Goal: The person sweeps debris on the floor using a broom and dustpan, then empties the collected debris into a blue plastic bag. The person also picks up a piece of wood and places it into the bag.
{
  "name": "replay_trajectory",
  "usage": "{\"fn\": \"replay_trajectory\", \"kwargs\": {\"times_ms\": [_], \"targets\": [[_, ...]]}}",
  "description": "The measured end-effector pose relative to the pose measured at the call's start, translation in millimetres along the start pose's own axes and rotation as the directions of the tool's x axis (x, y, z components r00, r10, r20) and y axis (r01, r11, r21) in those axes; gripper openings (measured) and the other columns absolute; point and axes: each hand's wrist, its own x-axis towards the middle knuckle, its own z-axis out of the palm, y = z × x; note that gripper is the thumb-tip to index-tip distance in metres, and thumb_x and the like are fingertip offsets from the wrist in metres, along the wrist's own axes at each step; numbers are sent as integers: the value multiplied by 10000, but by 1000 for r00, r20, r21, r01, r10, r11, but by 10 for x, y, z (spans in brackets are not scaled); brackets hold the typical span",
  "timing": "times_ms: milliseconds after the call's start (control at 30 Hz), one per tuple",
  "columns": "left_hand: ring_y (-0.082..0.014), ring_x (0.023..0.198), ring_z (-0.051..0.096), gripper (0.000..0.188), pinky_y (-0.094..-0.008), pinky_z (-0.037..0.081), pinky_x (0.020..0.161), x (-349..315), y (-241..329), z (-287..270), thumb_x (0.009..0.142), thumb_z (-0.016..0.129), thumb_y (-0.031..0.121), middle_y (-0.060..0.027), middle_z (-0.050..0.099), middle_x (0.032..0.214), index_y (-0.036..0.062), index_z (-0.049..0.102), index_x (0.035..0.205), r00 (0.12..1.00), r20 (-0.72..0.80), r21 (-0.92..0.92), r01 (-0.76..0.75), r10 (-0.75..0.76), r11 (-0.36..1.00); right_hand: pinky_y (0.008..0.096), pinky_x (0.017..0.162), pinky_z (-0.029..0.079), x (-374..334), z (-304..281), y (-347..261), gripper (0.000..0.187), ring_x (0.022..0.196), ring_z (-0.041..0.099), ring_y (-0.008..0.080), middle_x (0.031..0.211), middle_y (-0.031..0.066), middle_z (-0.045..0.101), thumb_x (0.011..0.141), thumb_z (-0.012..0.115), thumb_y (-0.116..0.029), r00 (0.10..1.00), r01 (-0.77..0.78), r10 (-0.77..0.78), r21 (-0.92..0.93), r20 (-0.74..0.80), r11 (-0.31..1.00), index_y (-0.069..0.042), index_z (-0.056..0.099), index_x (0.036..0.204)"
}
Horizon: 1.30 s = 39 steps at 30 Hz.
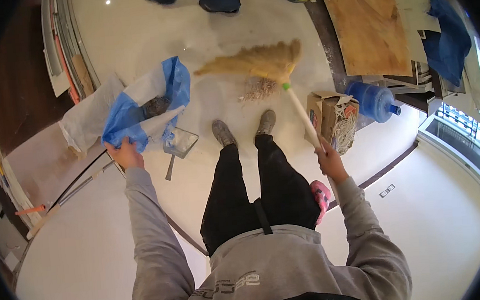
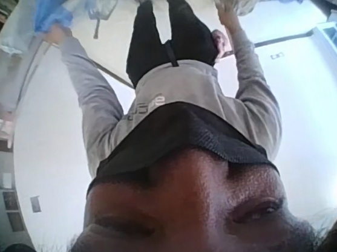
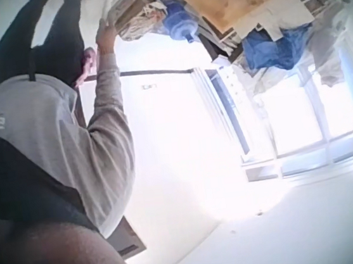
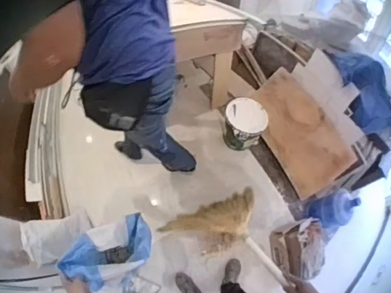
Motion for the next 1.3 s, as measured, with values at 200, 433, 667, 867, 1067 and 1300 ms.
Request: {"fn": "replay_trajectory", "kwargs": {"times_ms": [200,433,667,867,1067,1300], "targets": [[-231,1052,589,784,-337,505,720,-337,-75,329,850,560,-133,-104,524,1349,136,285,1533,999,38,32,26,-27,999,361,476,503,2058,-147,-92,551,525,608,221,687,86,624,991,556,-277,922,322,-310,12,-232,947,-182,425,1518],[-234,1022,618,779,-349,545,752,-901,66,1240,872,553,-117,-109,530,1332,137,259,1547,992,120,14,45,-46,999,446,601,578,3147,673,431,711,656,683,320,1017,251,698,1006,457,-285,999,26,-27,-51,-24,998,-190,106,1617],[-228,1045,620,684,-346,561,784,-1595,408,2640,885,538,-131,-110,544,1304,116,332,1489,922,387,-8,-12,14,1000,464,668,568,1119,271,919,625,606,680,368,801,266,695,989,484,-304,986,-70,60,57,153,996,-180,290,1570],[-204,1011,639,666,-351,584,797,-2561,762,4089,884,546,-127,-104,580,1229,88,343,1481,660,746,-55,-76,92,996,574,813,516,202,39,1309,590,841,646,528,888,356,656,979,535,-285,991,131,-130,34,-21,991,-171,366,1532],[-200,1003,648,701,-340,601,771,-3559,424,5120,884,554,-117,-106,575,1230,51,300,1515,419,901,-70,-114,112,991,568,635,505,-203,58,1183,615,666,633,490,708,301,631,951,584,-198,966,242,-215,218,-140,945,-86,366,1515],[-234,968,651,760,-310,574,764,-4356,-398,5801,840,568,-83,-151,595,1227,20,301,1544,338,941,77,-265,18,961,560,619,494,-365,236,1101,612,670,624,498,724,308,622,955,587,-192,967,245,-191,418,-166,875,-108,369,1521]]}}
